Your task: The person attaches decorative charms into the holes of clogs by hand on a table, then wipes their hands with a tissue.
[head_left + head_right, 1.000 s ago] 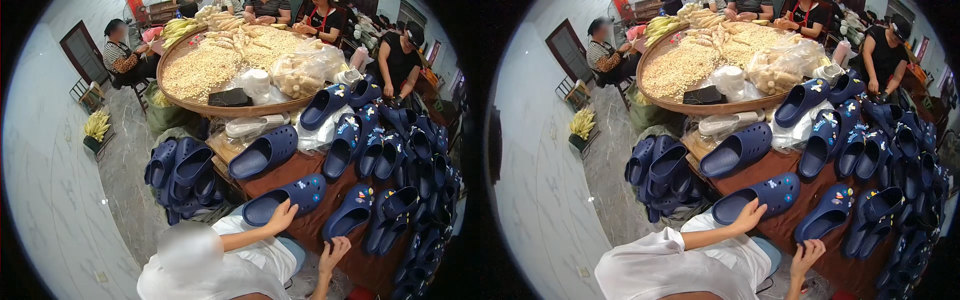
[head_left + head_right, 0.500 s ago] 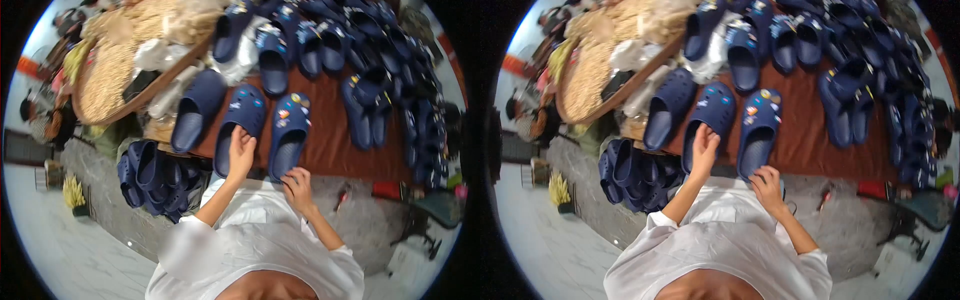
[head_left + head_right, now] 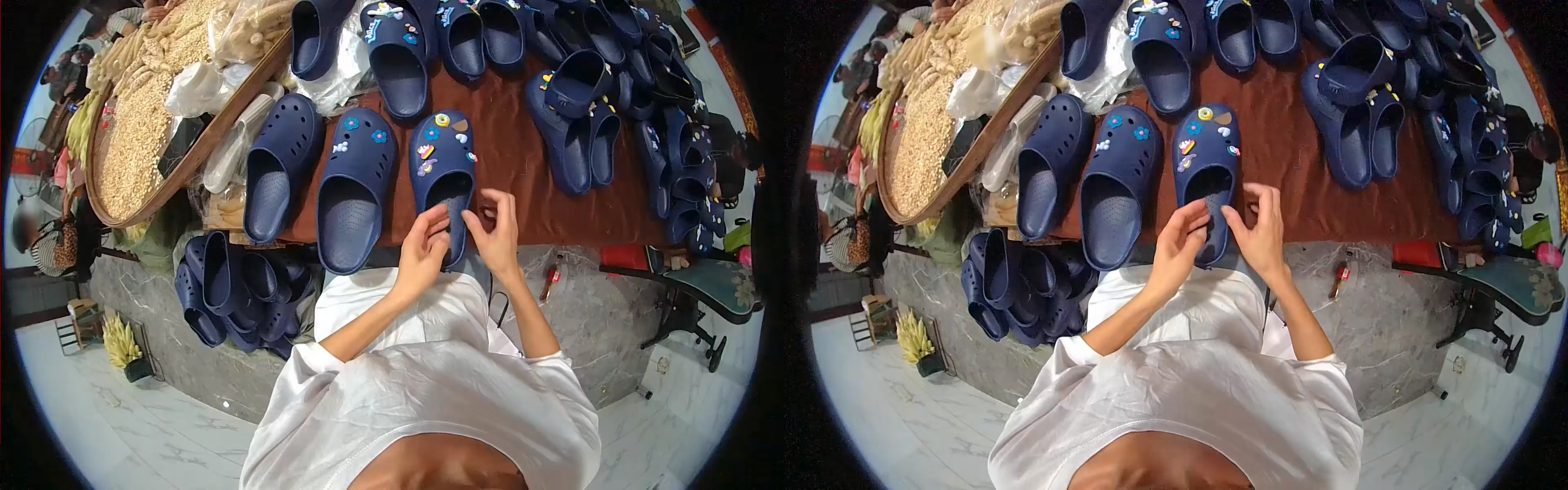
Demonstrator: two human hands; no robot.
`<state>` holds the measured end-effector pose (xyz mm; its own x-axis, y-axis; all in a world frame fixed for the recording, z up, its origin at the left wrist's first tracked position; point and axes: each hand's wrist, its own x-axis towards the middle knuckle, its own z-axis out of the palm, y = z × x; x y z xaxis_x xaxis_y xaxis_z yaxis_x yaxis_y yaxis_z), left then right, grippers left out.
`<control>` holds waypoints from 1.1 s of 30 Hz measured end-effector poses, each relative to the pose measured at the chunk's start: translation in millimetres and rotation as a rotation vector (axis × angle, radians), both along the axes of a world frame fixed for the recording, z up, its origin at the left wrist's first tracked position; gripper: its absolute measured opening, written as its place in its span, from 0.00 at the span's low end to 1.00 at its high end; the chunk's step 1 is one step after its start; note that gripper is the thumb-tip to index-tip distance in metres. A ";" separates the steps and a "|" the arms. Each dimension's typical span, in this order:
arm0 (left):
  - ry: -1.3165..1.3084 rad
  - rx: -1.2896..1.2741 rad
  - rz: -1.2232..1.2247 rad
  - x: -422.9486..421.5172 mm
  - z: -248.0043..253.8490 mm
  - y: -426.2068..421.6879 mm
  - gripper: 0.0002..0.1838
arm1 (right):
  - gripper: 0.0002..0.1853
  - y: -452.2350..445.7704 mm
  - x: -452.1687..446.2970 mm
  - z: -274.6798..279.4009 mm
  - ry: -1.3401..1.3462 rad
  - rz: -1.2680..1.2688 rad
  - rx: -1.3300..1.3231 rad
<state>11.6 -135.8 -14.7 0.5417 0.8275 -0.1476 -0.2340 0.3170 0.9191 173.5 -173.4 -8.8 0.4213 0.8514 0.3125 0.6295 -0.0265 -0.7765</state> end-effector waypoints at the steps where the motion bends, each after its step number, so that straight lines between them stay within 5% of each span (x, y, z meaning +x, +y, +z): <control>1: -0.001 -0.001 -0.002 4.6 -0.3 3.3 0.27 | 0.19 6.9 -0.7 -0.7 0.071 0.009 -0.065; 5: -0.046 -0.058 0.039 20.9 6.6 13.3 0.27 | 0.25 16.3 -14.0 -10.8 0.319 -0.014 -0.157; 9: -0.025 -0.050 0.092 33.3 24.0 19.6 0.25 | 0.26 0.6 -27.4 -16.3 0.123 0.033 -0.214; 11: 0.002 -0.291 -0.022 31.6 25.6 22.0 0.13 | 0.28 -12.1 -38.7 -11.3 0.074 0.041 -0.212; 17: -0.045 -0.365 0.192 39.4 37.4 4.4 0.19 | 0.30 -27.0 -22.8 -7.6 0.320 0.188 -0.309; 21: -0.112 -0.460 0.185 40.6 26.4 6.2 0.18 | 0.20 -21.5 3.3 -5.8 0.537 0.299 -0.375; 25: -0.190 -0.526 0.247 46.9 19.1 6.6 0.24 | 0.13 6.0 11.7 0.7 0.658 0.059 -0.342; 33: -0.184 -0.501 0.280 45.3 5.7 8.9 0.14 | 0.25 36.8 14.0 -15.7 0.562 0.022 -0.352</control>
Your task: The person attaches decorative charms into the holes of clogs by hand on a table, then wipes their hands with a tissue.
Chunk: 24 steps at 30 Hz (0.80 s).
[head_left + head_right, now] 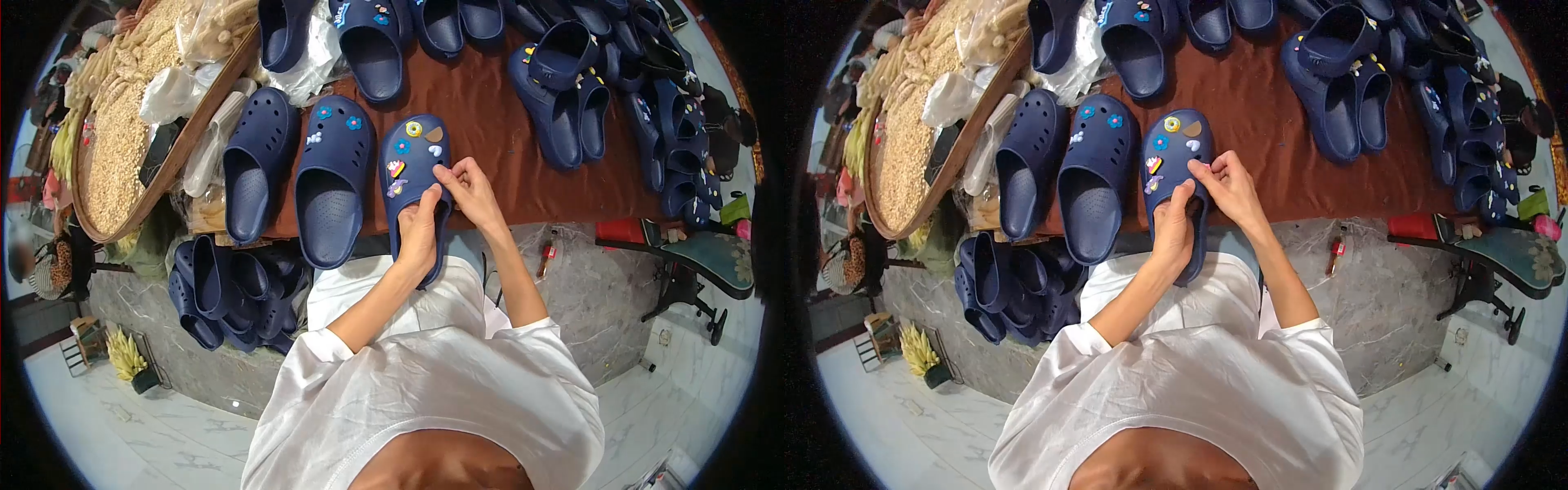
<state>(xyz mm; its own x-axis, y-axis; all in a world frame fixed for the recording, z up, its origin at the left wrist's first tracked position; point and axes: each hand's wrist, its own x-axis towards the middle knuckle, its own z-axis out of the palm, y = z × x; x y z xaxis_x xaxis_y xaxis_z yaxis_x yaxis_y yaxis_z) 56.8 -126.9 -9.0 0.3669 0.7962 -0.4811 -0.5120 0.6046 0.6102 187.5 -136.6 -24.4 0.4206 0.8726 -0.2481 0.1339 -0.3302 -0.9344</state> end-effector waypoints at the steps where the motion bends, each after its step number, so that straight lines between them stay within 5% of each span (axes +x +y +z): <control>1: 0.007 0.008 0.007 -0.4 2.1 -1.1 0.12 | 0.25 -1.2 1.1 5.2 -0.021 0.023 -0.047; 11: 0.034 -0.078 -0.032 -3.3 -5.6 1.3 0.09 | 0.12 -6.3 -11.3 23.6 -0.549 0.094 0.109; 18: -0.014 -0.052 -0.071 -6.2 5.8 2.5 0.12 | 0.13 -11.6 -7.4 12.5 -0.459 0.032 0.132; 20: -0.069 -0.044 -0.101 -6.2 6.7 3.7 0.13 | 0.13 -13.3 -4.7 16.1 -0.049 -0.015 -0.059; 24: -0.026 -0.067 -0.005 -0.5 -2.5 3.3 0.10 | 0.11 -19.0 5.3 -16.7 -0.441 -0.037 0.090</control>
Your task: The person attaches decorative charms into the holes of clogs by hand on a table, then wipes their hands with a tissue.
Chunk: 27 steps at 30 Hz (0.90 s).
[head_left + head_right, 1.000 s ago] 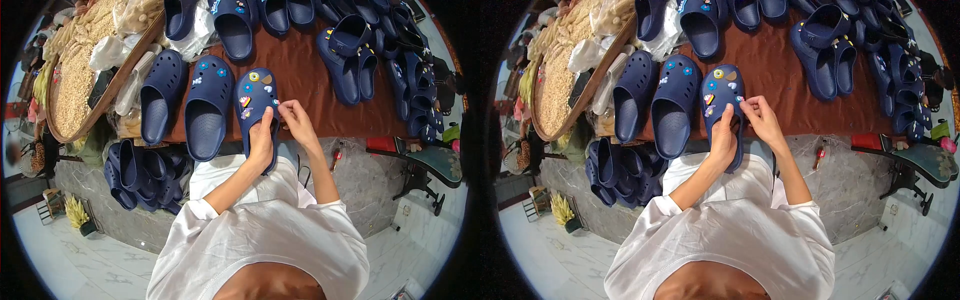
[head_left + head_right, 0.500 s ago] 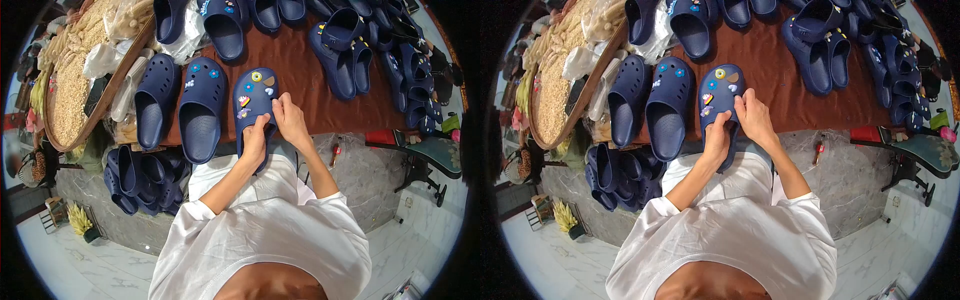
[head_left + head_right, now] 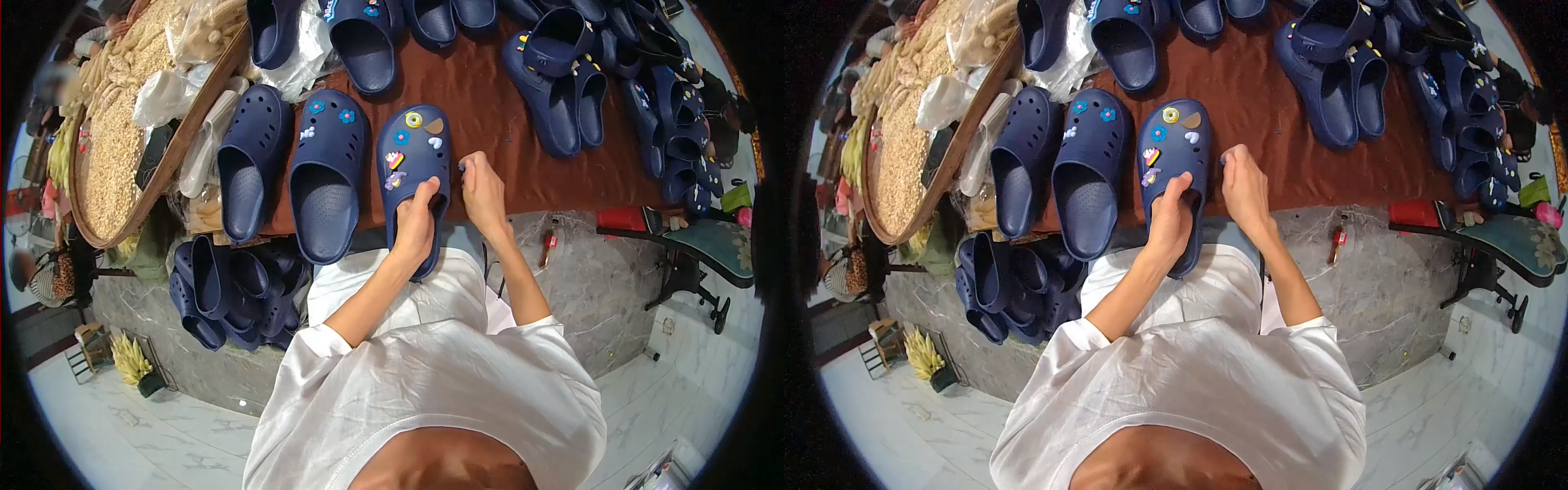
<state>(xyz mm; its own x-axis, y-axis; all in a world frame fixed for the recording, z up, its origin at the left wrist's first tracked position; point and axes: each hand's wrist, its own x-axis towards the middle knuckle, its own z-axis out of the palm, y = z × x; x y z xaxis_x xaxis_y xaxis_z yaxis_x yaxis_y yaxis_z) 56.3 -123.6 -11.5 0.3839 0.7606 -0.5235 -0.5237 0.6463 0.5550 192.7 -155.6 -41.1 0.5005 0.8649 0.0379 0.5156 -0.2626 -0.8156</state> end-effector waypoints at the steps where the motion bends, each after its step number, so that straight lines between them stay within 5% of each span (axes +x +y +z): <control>1: -0.019 -0.021 0.020 0.5 -4.6 2.4 0.10 | 0.11 0.3 3.0 2.2 -0.169 -0.009 0.034; 6: -0.102 -0.078 0.004 3.3 -15.9 11.5 0.05 | 0.10 7.6 10.6 13.9 -0.451 -0.034 0.104; 9: -0.137 -0.085 -0.015 0.9 -18.9 14.1 0.03 | 0.11 19.5 5.8 30.2 -0.180 -0.025 0.134; 12: -0.213 -0.065 -0.012 9.2 -9.2 20.3 0.05 | 0.20 39.1 -3.2 33.9 0.107 -0.054 0.094; 14: -0.283 -0.063 -0.029 8.4 -40.0 27.1 0.12 | 0.26 47.6 -4.8 30.5 -0.085 -0.079 0.121; 16: -0.234 -0.063 -0.030 8.7 -19.8 27.3 0.15 | 0.31 52.7 -1.0 33.9 -0.133 -0.074 0.012; 18: -0.234 -0.035 -0.023 8.9 -20.3 27.7 0.26 | 0.30 55.1 0.4 34.1 -0.147 -0.072 -0.036; 27: -0.255 -0.052 0.006 12.3 -11.5 24.8 0.31 | 0.19 55.9 -4.8 25.3 -0.353 0.018 0.073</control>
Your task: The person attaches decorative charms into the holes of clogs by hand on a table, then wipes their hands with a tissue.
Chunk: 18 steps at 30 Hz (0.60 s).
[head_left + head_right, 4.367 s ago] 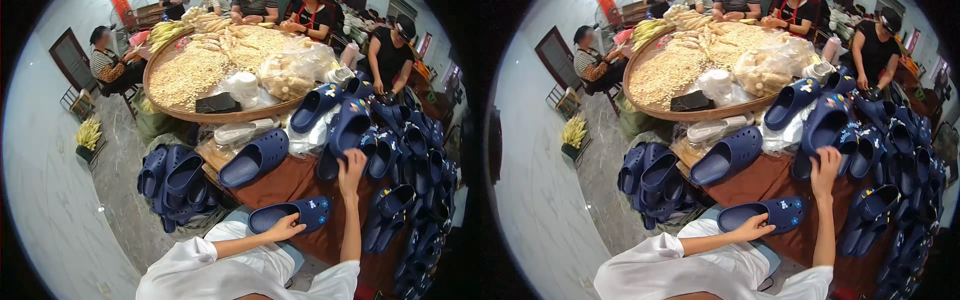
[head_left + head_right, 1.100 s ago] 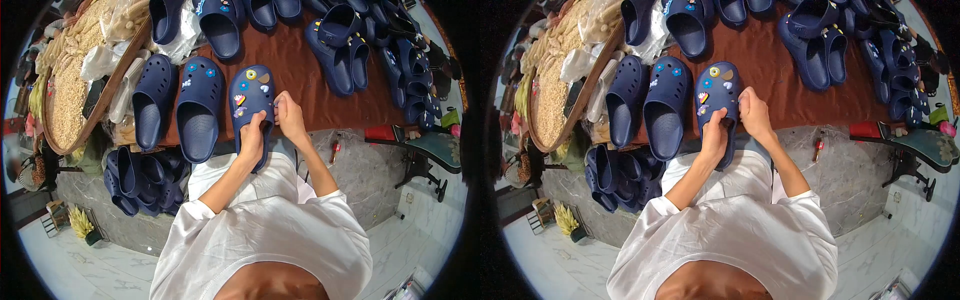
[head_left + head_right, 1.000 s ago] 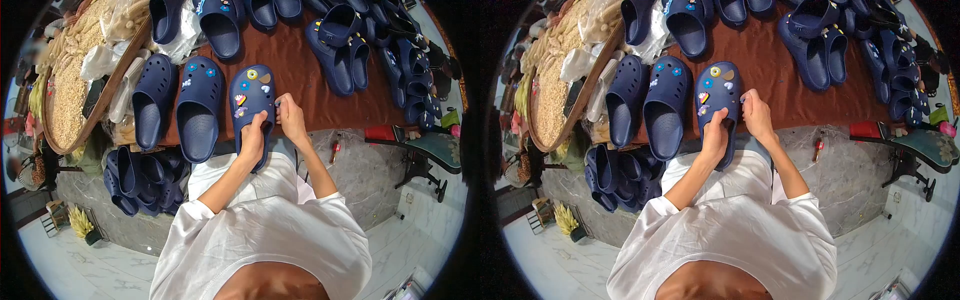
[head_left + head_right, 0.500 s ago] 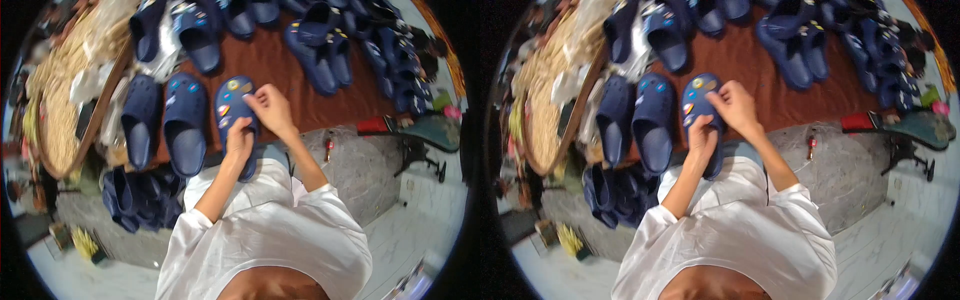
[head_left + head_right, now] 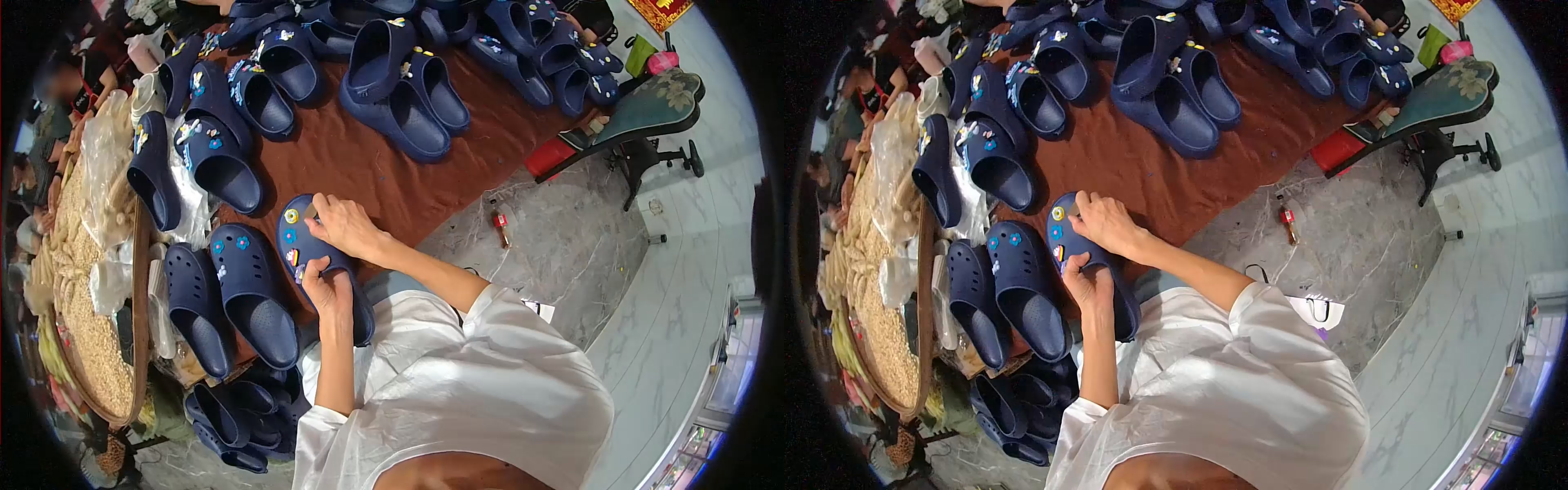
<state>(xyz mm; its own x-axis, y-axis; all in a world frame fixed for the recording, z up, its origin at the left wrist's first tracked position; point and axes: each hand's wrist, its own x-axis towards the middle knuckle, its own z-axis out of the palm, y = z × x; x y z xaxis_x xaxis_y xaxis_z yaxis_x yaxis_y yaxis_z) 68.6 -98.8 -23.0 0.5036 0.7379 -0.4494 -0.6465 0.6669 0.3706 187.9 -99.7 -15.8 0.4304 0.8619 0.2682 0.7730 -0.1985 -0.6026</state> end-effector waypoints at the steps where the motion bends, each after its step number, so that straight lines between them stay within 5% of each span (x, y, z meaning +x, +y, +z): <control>1: -0.001 -0.008 0.007 -0.6 2.2 -0.2 0.30 | 0.17 0.8 0.5 -3.3 -0.017 0.009 -0.009; 7: -0.021 0.050 0.012 -2.0 -1.4 2.6 0.31 | 0.11 -22.2 15.0 -22.5 0.065 -0.009 0.145; 10: -0.010 0.024 0.009 -2.5 1.9 -0.7 0.33 | 0.10 -33.5 17.6 -17.8 0.039 -0.052 0.005; 18: 0.009 0.049 -0.014 -14.6 4.9 -15.6 0.34 | 0.26 -15.1 10.4 7.3 0.131 -0.037 0.056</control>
